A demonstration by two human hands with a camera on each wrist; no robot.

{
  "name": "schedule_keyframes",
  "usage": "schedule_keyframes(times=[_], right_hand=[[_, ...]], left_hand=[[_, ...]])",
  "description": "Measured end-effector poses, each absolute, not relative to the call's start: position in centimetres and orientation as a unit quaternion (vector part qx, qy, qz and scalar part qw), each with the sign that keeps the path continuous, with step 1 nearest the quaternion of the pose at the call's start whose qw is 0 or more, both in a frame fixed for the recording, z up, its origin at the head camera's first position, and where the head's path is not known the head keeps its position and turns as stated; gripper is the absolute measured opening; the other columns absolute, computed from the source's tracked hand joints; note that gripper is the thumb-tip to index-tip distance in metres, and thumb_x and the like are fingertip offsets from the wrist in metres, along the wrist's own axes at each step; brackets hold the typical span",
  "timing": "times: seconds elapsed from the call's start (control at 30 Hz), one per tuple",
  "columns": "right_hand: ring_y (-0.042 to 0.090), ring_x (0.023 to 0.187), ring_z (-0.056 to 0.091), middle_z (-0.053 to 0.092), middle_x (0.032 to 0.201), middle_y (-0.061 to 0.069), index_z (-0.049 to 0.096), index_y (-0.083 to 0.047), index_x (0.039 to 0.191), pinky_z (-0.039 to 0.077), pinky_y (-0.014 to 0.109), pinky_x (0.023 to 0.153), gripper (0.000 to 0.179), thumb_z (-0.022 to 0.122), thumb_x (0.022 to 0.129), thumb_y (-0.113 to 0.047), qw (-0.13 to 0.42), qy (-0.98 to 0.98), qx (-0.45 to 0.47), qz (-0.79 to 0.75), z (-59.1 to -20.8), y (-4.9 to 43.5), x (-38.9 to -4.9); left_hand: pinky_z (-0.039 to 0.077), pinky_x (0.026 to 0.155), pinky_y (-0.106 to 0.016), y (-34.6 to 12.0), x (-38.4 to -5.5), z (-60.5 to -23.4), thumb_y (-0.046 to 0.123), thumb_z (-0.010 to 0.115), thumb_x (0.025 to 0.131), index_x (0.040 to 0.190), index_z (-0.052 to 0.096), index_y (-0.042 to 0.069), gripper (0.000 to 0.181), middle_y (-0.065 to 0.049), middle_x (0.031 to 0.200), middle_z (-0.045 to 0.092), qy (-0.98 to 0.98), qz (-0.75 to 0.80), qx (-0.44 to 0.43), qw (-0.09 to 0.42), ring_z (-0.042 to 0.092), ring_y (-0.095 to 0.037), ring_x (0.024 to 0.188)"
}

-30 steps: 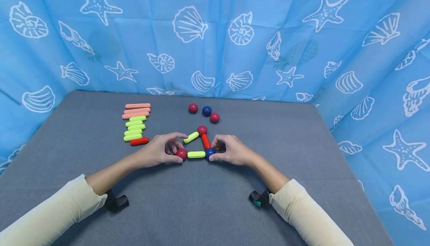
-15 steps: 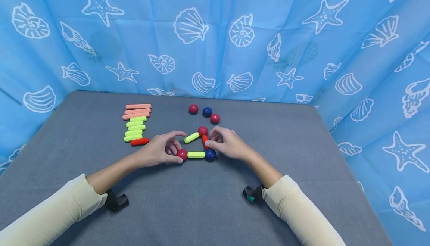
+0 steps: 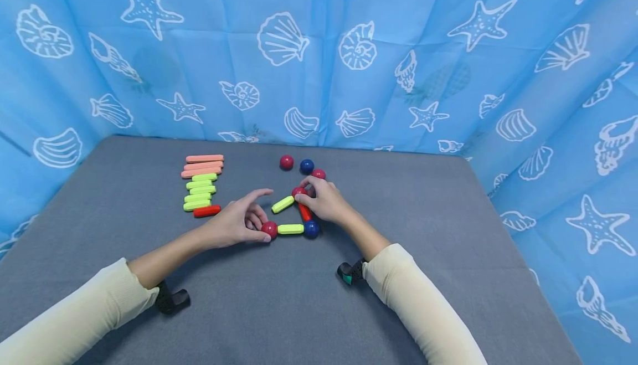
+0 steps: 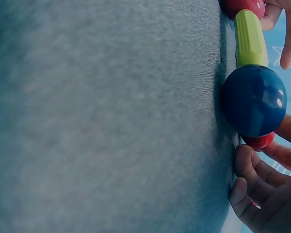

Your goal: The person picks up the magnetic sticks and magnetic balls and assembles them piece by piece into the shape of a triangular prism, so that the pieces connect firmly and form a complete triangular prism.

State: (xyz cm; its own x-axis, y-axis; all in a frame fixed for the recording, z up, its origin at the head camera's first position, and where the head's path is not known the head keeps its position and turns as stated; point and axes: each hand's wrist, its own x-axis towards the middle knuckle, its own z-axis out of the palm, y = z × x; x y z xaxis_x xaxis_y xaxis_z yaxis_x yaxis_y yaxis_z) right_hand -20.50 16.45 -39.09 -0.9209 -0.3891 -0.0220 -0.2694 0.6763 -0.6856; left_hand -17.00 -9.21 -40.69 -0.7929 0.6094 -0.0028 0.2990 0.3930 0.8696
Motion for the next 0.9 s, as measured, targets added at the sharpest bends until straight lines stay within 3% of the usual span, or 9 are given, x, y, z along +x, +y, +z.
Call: schedule_keyframes(times=[0.5,0.9], right_hand=[[0.026,0.104,0.059,0.062,0.12,0.013,0.058,-0.006,0.13,0.049,0.043,0.09,0.033,0.059,0.101,-0.02,0.129,0.898,-0.197,-0.371,-39.02,16.81,-21.03],[0.028,0.111,0.059,0.063,0.125,0.014,0.058,-0.004,0.134,0.048,0.047,0.097,0.036,0.06,0.1,-0.016,0.127,0.885,-0.242,-0.377,-39.25,17.06,-20.91]], left_hand=[[0.054,0.084,-0.033,-8.94,-17.26,-40.64,0.015,0.084,0.081,0.154,0.025,0.009,0.095,-0.001,0.101,0.067,0.823,0.474,0.266,0.166,0.066,-0.016,0.087],[0.054,0.085,-0.034,-8.75,-17.34,-40.6,0.015,0.084,0.081,0.154,0.027,0.008,0.092,-0.001,0.103,0.067,0.826,0.468,0.269,0.164,0.065,-0.015,0.087]])
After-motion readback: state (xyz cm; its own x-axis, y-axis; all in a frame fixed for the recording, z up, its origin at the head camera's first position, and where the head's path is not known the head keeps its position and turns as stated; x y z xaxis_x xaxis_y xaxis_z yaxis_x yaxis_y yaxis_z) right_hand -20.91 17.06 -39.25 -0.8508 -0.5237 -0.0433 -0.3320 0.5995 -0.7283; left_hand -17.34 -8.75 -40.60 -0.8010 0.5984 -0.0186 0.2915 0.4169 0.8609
